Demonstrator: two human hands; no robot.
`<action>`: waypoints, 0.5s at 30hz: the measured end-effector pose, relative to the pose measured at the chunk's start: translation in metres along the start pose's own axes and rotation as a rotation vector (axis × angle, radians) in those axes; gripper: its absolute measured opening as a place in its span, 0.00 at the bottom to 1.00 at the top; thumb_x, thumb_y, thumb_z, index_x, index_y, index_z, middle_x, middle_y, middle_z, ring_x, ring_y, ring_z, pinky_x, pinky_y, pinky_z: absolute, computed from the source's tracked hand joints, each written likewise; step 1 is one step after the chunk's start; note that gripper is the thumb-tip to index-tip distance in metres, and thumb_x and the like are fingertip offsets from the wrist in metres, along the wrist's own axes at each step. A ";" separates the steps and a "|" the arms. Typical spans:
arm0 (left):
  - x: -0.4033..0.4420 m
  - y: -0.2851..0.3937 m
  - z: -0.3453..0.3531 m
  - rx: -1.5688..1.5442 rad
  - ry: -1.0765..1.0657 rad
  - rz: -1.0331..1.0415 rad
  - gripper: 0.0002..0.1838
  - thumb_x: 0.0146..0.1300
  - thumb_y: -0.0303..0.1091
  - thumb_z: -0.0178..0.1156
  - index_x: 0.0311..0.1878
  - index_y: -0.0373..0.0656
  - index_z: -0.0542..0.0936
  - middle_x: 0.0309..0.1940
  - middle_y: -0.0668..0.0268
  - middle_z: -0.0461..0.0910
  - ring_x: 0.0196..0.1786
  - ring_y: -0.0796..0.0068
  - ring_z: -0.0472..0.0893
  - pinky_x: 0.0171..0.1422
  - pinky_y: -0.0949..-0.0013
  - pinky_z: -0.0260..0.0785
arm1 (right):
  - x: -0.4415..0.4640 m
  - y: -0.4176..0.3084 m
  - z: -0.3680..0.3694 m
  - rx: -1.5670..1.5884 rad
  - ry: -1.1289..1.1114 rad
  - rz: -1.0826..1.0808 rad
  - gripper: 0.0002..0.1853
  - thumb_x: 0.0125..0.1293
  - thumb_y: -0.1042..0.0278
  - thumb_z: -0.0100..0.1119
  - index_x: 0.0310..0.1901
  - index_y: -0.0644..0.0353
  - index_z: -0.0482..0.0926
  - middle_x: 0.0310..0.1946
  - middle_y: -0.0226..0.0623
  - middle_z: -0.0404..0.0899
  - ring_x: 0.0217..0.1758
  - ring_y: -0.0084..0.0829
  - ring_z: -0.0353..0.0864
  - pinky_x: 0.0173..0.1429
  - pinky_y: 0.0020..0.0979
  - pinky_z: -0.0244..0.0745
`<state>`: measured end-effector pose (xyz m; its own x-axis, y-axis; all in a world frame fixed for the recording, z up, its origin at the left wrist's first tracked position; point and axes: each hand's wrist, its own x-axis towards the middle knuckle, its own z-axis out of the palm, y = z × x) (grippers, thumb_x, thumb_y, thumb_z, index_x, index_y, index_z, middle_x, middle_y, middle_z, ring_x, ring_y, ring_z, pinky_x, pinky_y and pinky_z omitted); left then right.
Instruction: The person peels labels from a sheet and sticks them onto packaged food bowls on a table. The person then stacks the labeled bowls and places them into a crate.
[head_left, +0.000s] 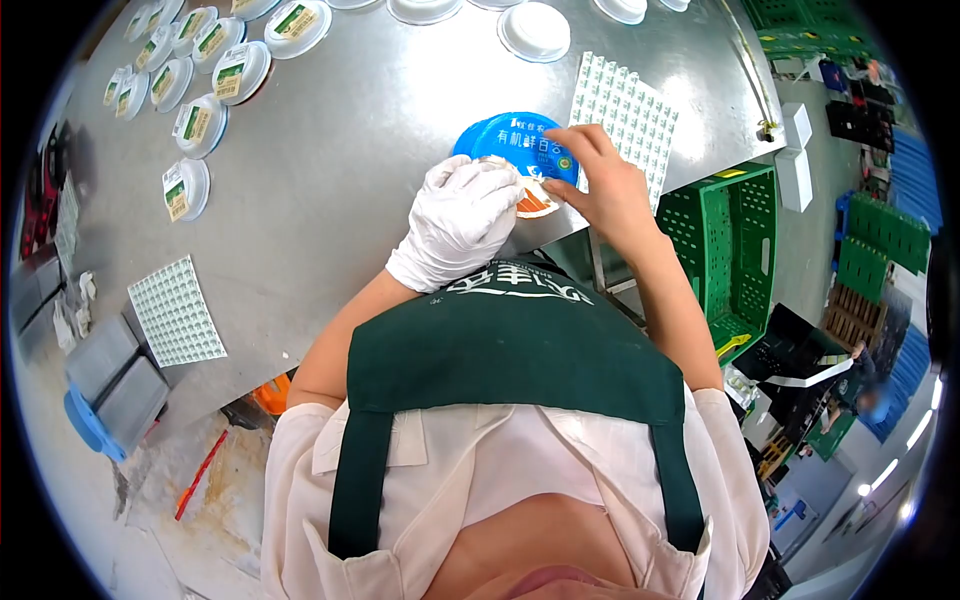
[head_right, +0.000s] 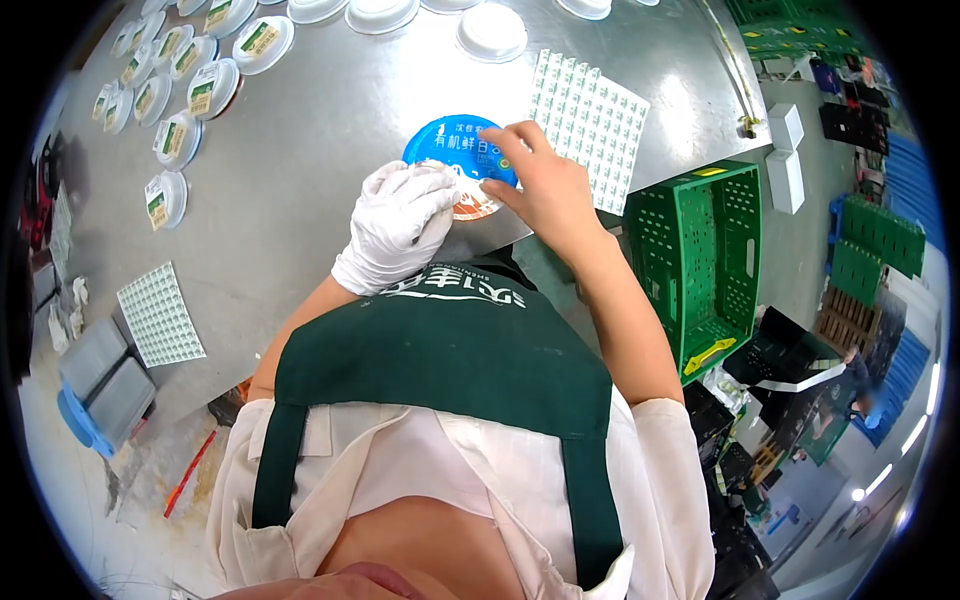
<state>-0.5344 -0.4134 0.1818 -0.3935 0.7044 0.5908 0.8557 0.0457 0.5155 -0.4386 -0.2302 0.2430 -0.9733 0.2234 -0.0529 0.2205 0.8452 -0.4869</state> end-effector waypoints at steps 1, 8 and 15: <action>0.000 0.000 0.001 -0.018 0.020 -0.003 0.15 0.45 0.23 0.68 0.39 0.46 0.80 0.40 0.69 0.83 0.47 0.68 0.83 0.56 0.61 0.70 | -0.001 0.001 0.000 -0.006 0.132 0.009 0.17 0.58 0.63 0.68 0.49 0.51 0.77 0.48 0.30 0.77 0.40 0.41 0.83 0.42 0.40 0.78; 0.000 -0.001 -0.001 -0.007 0.009 -0.016 0.16 0.46 0.23 0.68 0.40 0.48 0.81 0.40 0.70 0.84 0.47 0.70 0.83 0.57 0.62 0.70 | -0.010 0.010 0.027 0.206 0.009 0.391 0.33 0.63 0.44 0.64 0.55 0.66 0.70 0.30 0.46 0.83 0.32 0.45 0.84 0.39 0.40 0.76; -0.003 -0.004 0.002 -0.083 -0.009 -0.024 0.15 0.48 0.24 0.68 0.41 0.45 0.82 0.42 0.66 0.84 0.49 0.64 0.83 0.56 0.59 0.73 | -0.006 0.011 0.027 0.507 -0.014 0.435 0.17 0.71 0.61 0.55 0.52 0.68 0.75 0.24 0.50 0.80 0.24 0.42 0.82 0.32 0.38 0.74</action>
<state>-0.5362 -0.4146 0.1766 -0.4103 0.7100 0.5723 0.8152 0.0042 0.5792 -0.4323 -0.2354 0.2140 -0.8040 0.4834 -0.3463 0.5390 0.3462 -0.7679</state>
